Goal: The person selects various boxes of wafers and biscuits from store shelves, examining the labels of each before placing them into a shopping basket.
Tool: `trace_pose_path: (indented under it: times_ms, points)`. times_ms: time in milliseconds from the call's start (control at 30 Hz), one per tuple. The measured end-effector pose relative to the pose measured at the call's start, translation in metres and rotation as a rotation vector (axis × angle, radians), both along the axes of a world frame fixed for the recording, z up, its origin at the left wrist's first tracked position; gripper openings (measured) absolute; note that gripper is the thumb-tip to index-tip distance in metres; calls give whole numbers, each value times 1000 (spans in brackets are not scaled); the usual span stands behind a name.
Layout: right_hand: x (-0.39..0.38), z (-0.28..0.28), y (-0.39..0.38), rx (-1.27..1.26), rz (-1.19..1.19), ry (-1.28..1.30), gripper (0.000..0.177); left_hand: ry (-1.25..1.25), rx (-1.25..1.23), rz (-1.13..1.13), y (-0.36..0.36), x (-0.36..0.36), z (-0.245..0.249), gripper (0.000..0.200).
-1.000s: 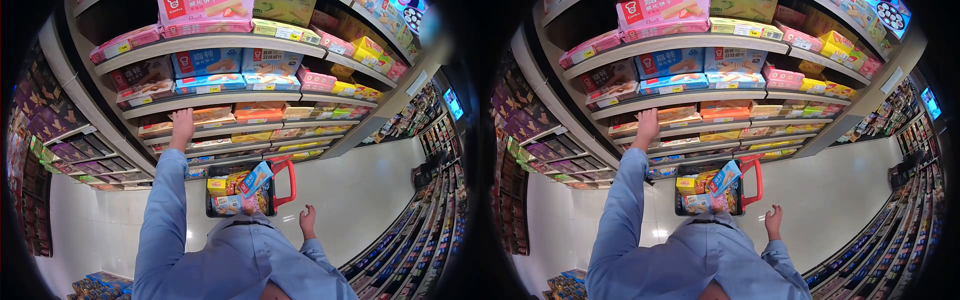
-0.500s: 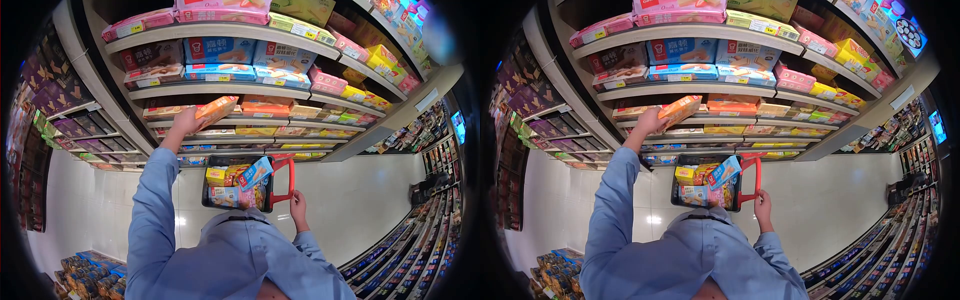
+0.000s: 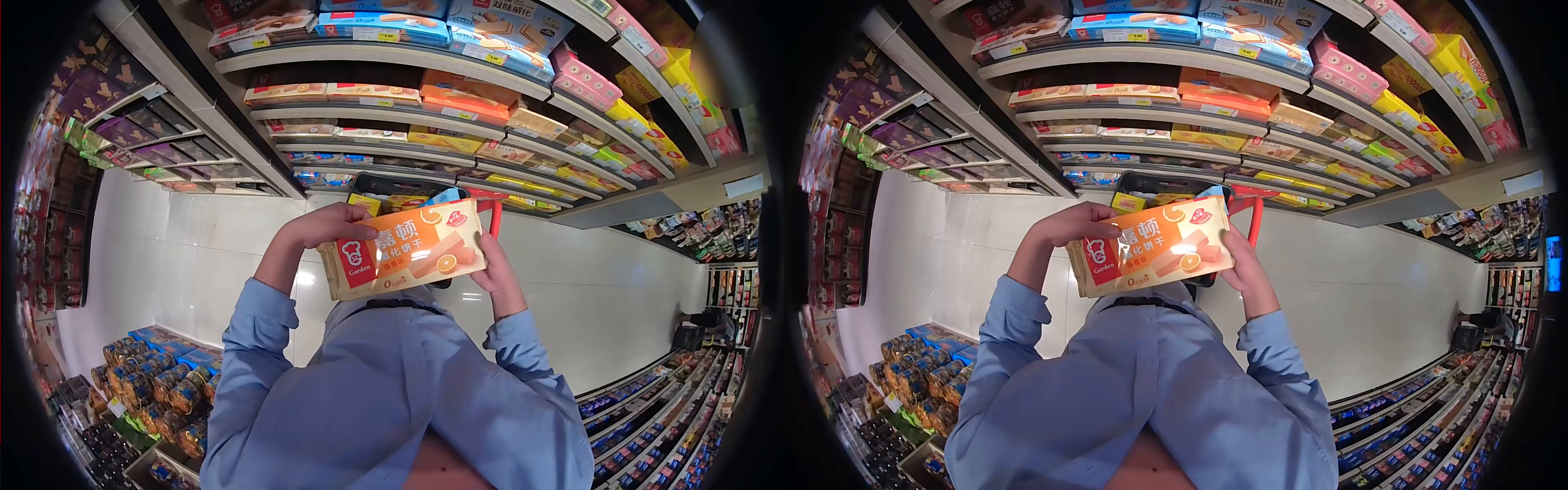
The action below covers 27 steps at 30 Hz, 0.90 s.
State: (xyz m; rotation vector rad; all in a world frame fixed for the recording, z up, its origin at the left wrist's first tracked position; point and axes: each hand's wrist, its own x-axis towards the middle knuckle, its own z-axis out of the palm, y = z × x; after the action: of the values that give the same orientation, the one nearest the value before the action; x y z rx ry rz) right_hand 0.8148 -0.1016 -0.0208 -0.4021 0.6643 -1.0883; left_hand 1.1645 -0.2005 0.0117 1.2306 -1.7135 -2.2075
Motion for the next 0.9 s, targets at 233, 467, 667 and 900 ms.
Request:
trace_pose_path:
  times_ms: [233, 467, 667, 900]
  points:
    - [-28, 22, 15, -39, -210, 73, 54, 645, 129, 531, 19, -11, 3, 55]
    - [-82, 51, 35, -195, -306, 154, 55, 639, 154, 680, 74, -107, -6, 59]
    - [-128, 51, 51, -174, -328, 158, 55, 649, 272, 754, 87, -165, 2, 54]
    - [-163, 50, 76, -95, -360, 54, 55, 632, 331, 758, 91, -206, -7, 53]
